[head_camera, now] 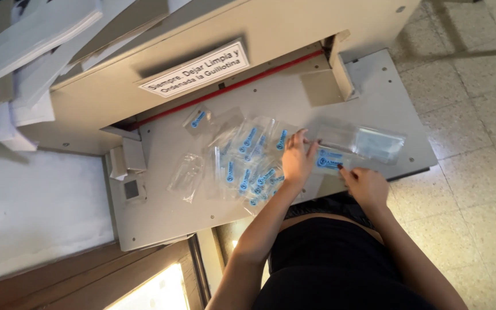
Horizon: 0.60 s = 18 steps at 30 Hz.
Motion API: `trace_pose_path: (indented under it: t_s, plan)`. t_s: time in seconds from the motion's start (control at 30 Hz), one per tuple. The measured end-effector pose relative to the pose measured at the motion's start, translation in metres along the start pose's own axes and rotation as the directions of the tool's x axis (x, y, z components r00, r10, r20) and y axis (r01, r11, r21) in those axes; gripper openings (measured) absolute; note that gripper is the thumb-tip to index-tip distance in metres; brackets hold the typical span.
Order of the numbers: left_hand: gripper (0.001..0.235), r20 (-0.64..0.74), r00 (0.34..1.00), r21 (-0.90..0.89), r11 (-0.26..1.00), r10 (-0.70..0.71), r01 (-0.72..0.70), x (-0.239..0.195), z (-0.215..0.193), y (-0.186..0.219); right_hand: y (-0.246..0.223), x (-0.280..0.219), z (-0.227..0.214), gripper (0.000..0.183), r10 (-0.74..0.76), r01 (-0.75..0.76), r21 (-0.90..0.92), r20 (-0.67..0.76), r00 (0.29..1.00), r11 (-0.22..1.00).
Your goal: The person places small white folded items into clear plastic bags with blue labels on a paper cutter table. They seal each bag and set it aside, repeating the process for multiple items.
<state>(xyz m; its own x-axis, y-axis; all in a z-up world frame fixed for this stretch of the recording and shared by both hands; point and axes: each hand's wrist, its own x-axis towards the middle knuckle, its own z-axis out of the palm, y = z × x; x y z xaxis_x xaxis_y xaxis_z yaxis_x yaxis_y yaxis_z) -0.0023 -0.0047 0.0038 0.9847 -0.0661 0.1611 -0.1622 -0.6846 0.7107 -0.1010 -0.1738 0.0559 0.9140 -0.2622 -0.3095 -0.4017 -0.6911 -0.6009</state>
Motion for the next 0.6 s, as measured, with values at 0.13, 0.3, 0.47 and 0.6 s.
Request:
trace_pose_path:
  t_s: [0.13,0.3,0.47,0.6]
  plan:
    - [0.027,-0.323,0.937,0.303,0.953,0.13,-0.027,0.006,-0.053,-0.033,0.016,0.004,0.01,0.057,-0.091,0.069,-0.241,-0.081,0.993,0.968]
    - [0.057,-0.327,0.896,0.447,0.785,-0.302,0.428,0.01,-0.07,-0.121,0.01,-0.001,0.011,0.057,-0.084,0.066,-0.198,-0.082,0.993,0.978]
    - [0.027,-0.372,0.906,0.273,0.909,-0.202,0.314,0.027,-0.083,-0.133,-0.021,0.006,0.009,0.042,-0.112,0.11,-0.079,-0.019,0.994,0.991]
    - [0.03,-0.303,0.928,-0.153,0.972,-0.215,0.176,0.032,-0.112,-0.106,-0.053,0.017,0.01,0.038,-0.201,0.174,0.288,0.066,0.977,0.942]
